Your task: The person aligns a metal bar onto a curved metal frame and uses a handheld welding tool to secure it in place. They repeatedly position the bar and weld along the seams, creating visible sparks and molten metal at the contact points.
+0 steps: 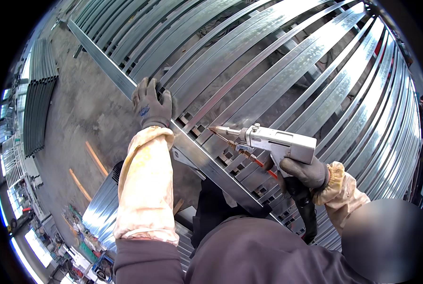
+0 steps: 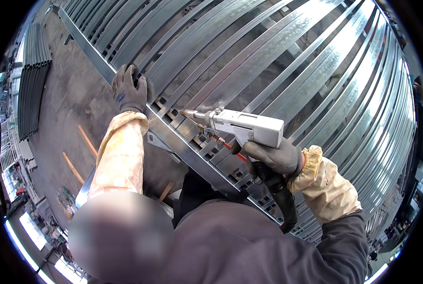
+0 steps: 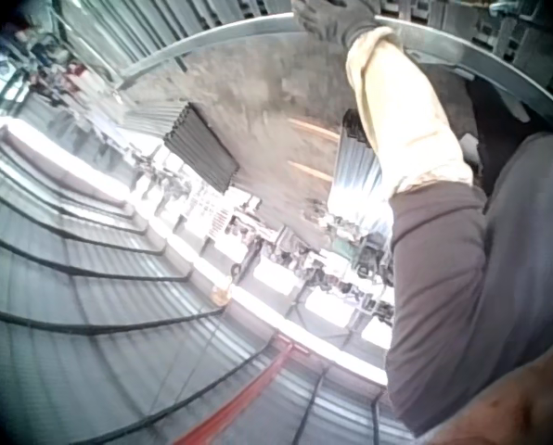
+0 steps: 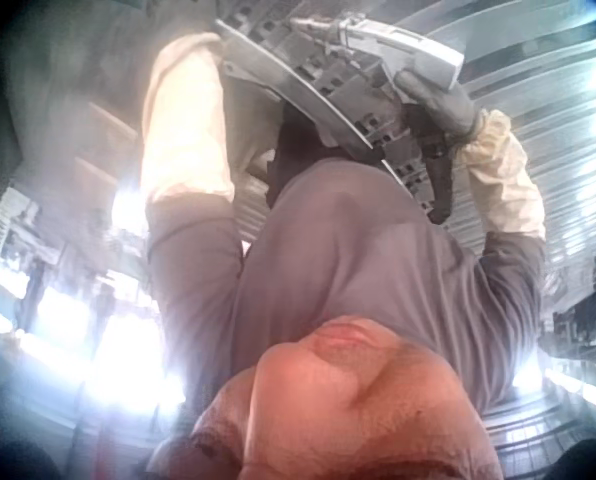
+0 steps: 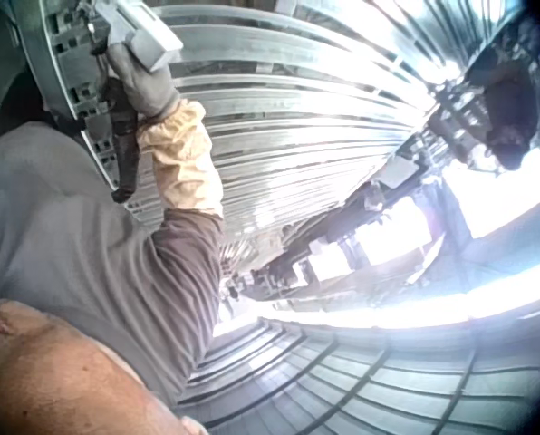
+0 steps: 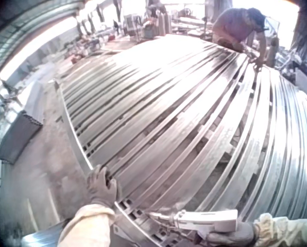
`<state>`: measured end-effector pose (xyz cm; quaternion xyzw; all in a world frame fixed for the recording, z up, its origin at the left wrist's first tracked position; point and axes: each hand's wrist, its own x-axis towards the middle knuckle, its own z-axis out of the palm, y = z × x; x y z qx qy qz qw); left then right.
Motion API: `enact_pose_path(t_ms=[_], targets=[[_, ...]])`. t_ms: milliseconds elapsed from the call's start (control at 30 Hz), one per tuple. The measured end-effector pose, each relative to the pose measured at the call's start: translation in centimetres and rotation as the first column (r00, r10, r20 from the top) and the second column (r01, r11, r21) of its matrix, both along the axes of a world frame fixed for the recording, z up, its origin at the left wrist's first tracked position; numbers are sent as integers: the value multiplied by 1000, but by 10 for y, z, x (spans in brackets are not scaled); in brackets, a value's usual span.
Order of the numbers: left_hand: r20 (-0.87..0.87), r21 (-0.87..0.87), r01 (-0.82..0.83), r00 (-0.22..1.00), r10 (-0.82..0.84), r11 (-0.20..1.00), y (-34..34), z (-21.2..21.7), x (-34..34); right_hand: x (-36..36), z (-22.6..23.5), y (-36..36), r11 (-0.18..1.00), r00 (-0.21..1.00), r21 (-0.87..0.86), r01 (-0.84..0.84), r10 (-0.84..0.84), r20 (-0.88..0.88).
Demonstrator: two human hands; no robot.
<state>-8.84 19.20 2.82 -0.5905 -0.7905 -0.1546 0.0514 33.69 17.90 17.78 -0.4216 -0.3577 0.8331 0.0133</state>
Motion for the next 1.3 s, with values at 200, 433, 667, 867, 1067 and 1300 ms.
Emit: enact_pose_path(t_ms=[200,433,667,867,1067,1300], targets=[[-39,-4,11,999,-11,1000,1,-1,0,6,-36,-3,1000,998,-8,21,-21,-55],[-23,15,32,999,-32,999,5,-4,-2,24,1,32,847,918,356,394,-379,-116],[-7,-29,0,1000,0,1000,-1,-9,-8,22,24,48,940,961,201,276,-273,-42],[-4,-35,0,1000,0,999,5,0,2,-1,-29,12,996,998,86,-22,27,-53],[-51,-25,5,999,-6,1000,1,0,1,-16,-43,4,993,997,90,-75,78,-27],[-43,-18,14,999,-15,1000,1,-1,-1,-26,-46,4,990,992,53,-128,129,-7]])
